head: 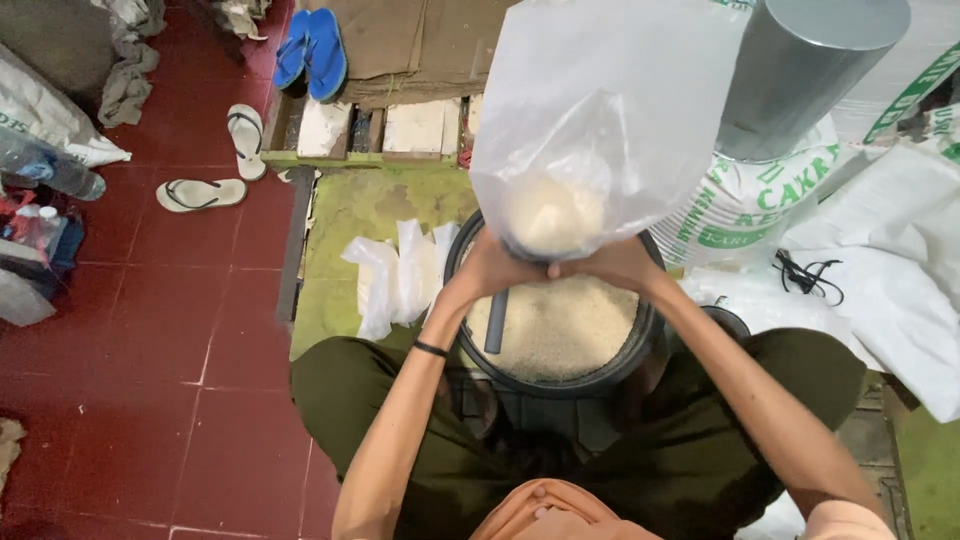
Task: Scooping grain from a large bucket into small plastic bags using a cup and a larger container.
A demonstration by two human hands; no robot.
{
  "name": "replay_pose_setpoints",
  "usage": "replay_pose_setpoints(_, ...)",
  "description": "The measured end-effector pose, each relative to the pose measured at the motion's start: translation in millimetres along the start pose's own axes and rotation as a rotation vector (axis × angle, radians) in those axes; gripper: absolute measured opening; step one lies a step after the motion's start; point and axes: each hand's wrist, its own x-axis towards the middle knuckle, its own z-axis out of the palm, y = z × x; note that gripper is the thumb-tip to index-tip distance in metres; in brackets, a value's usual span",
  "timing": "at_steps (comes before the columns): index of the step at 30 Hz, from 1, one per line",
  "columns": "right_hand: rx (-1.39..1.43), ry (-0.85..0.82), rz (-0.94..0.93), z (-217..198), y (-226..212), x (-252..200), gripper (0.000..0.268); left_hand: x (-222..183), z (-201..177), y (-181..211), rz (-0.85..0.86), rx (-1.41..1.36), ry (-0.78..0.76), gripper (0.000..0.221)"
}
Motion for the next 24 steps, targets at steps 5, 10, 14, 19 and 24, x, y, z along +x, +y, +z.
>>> replay_pose_setpoints(5, -0.056, -0.030, 0.073, -5.8, 14.8, 3.1, 0.120, 0.2, 8.8, 6.7, 0.024, -0.050, -0.012, 0.116)
replay_pose_setpoints(10, 0.030, -0.076, 0.052, -13.5, 84.0, 29.6, 0.138, -1.1, 9.7, 22.0, -0.119, 0.024, -0.022, 0.125)
replay_pose_setpoints(14, 0.069, -0.051, 0.068, -15.1, 81.6, 28.3, 0.136, 3.3, 11.0, 27.8, -0.254, -0.023, -0.070, 0.148)
replay_pose_setpoints(19, 0.111, -0.048, 0.091, -14.0, 78.5, 29.7, 0.134, 10.2, 17.1, 27.8, -0.243, 0.084, -0.074, 0.150)
replay_pose_setpoints(24, 0.164, -0.053, 0.102, -13.1, 73.8, 28.4, 0.132, 11.1, 19.3, 37.6, -0.152, 0.164, 0.013, 0.135)
